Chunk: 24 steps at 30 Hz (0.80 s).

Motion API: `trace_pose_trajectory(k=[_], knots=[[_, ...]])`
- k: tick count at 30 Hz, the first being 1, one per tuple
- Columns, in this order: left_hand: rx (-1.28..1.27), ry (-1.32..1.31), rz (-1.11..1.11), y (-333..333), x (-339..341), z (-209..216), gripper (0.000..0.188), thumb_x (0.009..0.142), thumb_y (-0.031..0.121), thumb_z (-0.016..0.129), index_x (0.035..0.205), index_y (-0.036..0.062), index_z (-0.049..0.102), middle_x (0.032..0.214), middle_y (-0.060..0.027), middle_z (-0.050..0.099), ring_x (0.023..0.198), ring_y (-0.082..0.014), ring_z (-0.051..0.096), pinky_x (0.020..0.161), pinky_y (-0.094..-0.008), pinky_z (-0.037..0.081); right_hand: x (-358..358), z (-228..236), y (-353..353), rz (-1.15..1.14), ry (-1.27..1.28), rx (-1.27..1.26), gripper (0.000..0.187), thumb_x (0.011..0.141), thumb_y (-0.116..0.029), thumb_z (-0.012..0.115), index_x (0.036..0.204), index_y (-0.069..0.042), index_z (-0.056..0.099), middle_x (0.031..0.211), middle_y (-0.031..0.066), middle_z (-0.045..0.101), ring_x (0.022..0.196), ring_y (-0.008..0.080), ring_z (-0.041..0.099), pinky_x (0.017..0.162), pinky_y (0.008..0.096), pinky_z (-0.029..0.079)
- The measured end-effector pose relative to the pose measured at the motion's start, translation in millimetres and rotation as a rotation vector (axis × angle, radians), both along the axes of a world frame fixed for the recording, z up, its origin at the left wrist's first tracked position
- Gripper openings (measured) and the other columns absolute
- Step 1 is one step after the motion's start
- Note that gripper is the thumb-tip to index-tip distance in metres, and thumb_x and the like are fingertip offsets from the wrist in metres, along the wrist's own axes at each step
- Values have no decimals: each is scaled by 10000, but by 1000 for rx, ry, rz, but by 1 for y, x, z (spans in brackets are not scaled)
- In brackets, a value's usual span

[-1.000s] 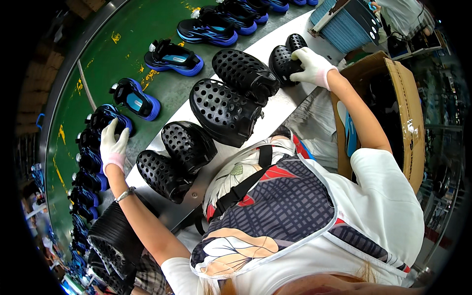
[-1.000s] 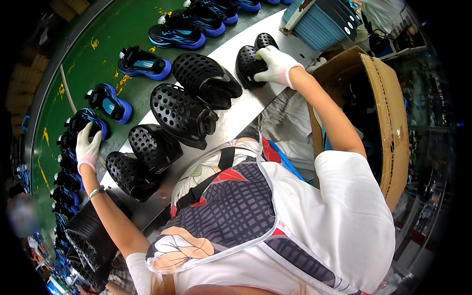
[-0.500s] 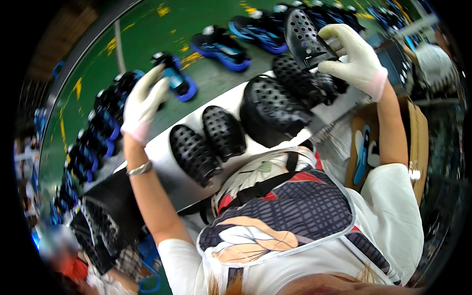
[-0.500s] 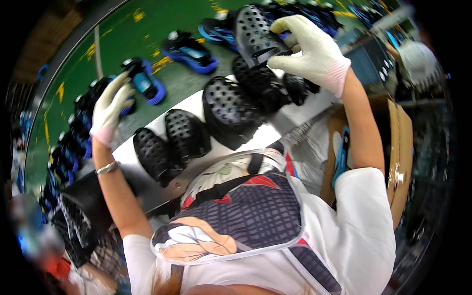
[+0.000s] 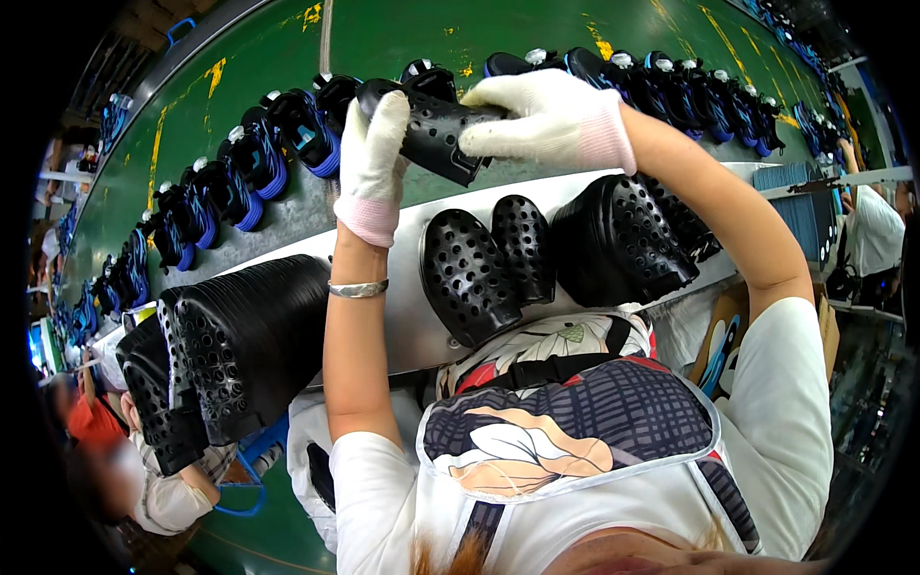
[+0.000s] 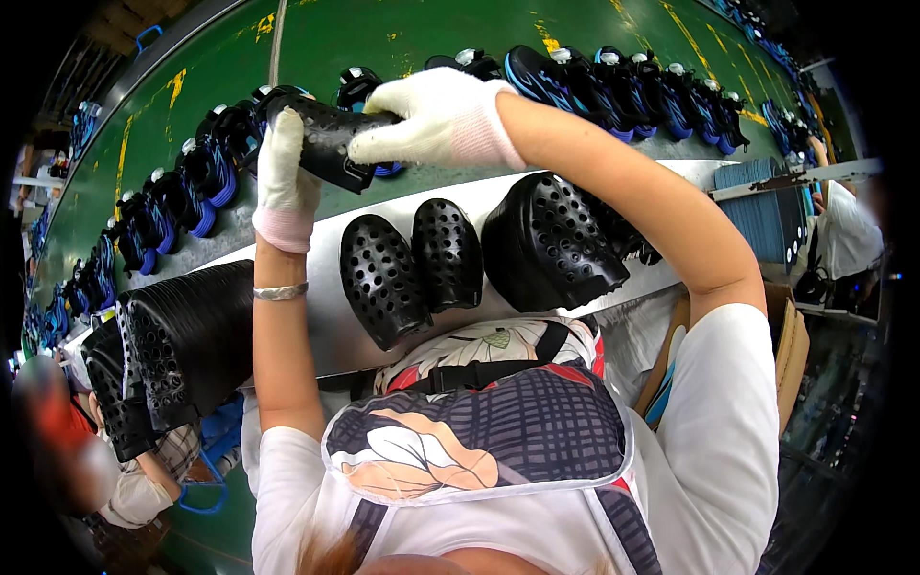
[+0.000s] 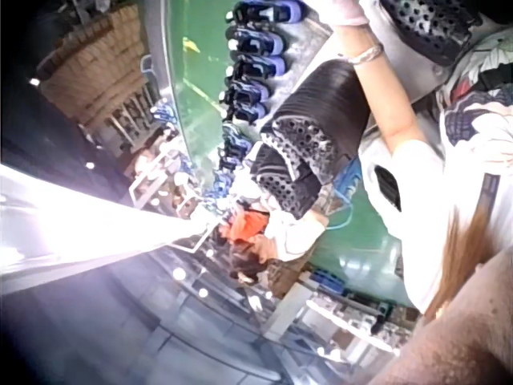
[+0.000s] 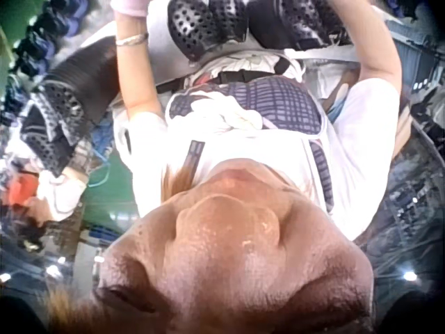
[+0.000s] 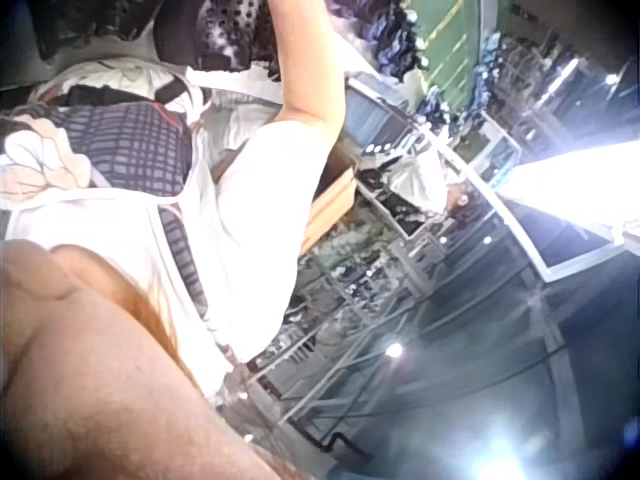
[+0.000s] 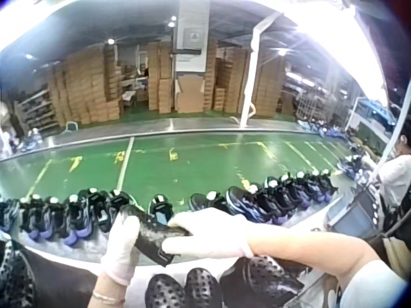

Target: The person picks up perforated black plastic inserts and fits them inside blue and black sneakers positioned on a production line.

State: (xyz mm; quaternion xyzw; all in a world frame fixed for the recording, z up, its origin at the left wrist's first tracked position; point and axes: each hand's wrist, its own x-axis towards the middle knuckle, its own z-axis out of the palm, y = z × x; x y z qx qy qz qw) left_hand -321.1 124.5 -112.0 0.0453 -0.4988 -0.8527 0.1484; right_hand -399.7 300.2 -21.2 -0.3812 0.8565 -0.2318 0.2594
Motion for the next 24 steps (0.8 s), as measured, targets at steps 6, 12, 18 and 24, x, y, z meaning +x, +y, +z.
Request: trace_pose_trajectory(k=[6,12,18,24], knots=[[61,-86,46,-6,-1,-25,247,917,250,650,1039,71,531,895,0,578,788,-81,578,707,-236,501,2,-26,-18,60,139,72,491,822,-443,563,945,29,624,730,218,615,686,350,618,682,391,508],[-662,-207,-163,-15,-2,-62,418,857,313,674,1144,26,577,1083,-95,602,930,-190,599,820,-299,502,-21,-34,-19,155,292,415,519,835,-453,552,946,48,629,796,258,646,800,399,644,759,434,513],[-1181,-54,-43,-7,-12,-91,347,836,196,658,1151,60,611,1153,-157,572,990,-316,602,838,-366,500,-66,-40,-39,152,244,487,580,801,-511,562,905,49,673,802,228,654,792,358,645,771,401,501],[-1261,-104,47,11,-30,-97,281,839,268,648,1012,46,668,1029,-114,620,927,-323,611,785,-380,495,-86,-38,-74,143,372,591,477,767,-408,593,927,30,693,847,236,668,795,351,661,728,401,526]])
